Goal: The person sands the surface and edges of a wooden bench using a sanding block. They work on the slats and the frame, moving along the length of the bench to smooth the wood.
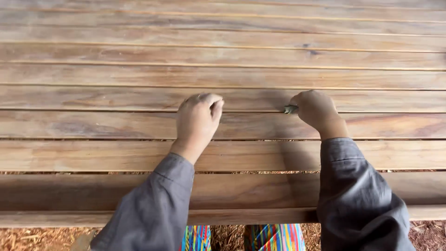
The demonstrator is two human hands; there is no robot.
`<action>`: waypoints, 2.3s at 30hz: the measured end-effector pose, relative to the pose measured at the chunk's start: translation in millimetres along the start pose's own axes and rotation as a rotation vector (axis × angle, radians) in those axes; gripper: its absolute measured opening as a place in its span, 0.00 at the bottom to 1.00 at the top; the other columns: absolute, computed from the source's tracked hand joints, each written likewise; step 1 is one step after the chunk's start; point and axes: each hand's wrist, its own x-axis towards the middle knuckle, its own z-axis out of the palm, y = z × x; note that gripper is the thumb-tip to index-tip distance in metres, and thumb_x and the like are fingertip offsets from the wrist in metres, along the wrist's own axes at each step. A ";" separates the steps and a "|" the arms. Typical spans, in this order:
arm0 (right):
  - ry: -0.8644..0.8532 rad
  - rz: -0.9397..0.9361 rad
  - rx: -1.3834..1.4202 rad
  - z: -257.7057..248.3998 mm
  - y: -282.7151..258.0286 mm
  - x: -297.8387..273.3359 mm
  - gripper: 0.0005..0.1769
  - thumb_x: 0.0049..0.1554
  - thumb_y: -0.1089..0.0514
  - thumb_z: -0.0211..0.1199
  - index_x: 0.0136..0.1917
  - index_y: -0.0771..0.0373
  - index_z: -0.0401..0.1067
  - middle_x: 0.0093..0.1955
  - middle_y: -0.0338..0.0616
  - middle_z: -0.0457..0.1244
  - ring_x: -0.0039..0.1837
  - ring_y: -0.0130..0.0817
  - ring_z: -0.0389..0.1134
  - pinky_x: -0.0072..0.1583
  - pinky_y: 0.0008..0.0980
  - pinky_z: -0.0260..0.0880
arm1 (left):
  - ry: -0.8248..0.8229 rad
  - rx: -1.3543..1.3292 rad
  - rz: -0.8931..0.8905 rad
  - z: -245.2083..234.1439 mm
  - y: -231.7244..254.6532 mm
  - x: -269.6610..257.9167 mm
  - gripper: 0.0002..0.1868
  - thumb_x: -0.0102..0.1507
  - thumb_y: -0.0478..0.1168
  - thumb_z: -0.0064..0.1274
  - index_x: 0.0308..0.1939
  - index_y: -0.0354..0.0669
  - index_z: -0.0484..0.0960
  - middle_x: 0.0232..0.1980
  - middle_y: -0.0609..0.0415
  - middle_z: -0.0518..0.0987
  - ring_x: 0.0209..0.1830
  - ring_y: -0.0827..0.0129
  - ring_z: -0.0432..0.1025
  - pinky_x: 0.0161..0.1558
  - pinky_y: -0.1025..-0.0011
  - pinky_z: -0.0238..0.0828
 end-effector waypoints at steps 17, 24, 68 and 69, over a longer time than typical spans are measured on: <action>0.265 -0.279 0.226 1.5 -82.1 -2.2 0.08 0.57 0.56 0.62 0.49 0.45 0.78 0.47 0.41 0.69 0.51 0.52 0.74 0.50 0.52 0.77 | -0.349 0.157 -0.191 9.4 -20.4 -2.0 0.08 0.64 0.50 0.54 0.43 0.60 0.86 0.38 0.55 0.83 0.43 0.53 0.80 0.47 0.52 0.76; 0.081 -0.044 0.100 -19.3 3.8 -18.2 0.16 0.58 0.63 0.56 0.54 0.52 0.81 0.49 0.47 0.73 0.55 0.55 0.75 0.58 0.52 0.76 | -0.695 0.274 -0.406 -60.3 -65.5 -6.0 0.42 0.54 0.57 0.70 0.67 0.41 0.76 0.64 0.31 0.76 0.66 0.35 0.70 0.64 0.39 0.66; -0.283 -0.134 1.810 -72.3 -163.1 -70.3 0.22 0.60 0.43 0.65 0.46 0.66 0.73 0.36 0.51 0.68 0.40 0.42 0.75 0.41 0.40 0.81 | -0.266 -1.182 -0.368 35.8 -32.5 -24.3 0.12 0.65 0.42 0.62 0.37 0.37 0.79 0.26 0.41 0.83 0.24 0.69 0.80 0.29 0.76 0.81; -0.422 -0.085 1.845 -82.6 -162.0 -75.3 0.24 0.59 0.41 0.65 0.48 0.67 0.72 0.37 0.54 0.70 0.39 0.46 0.77 0.37 0.40 0.81 | -0.269 -1.202 -0.309 36.2 -30.7 -24.6 0.11 0.65 0.41 0.62 0.37 0.37 0.80 0.27 0.42 0.83 0.26 0.70 0.81 0.31 0.76 0.81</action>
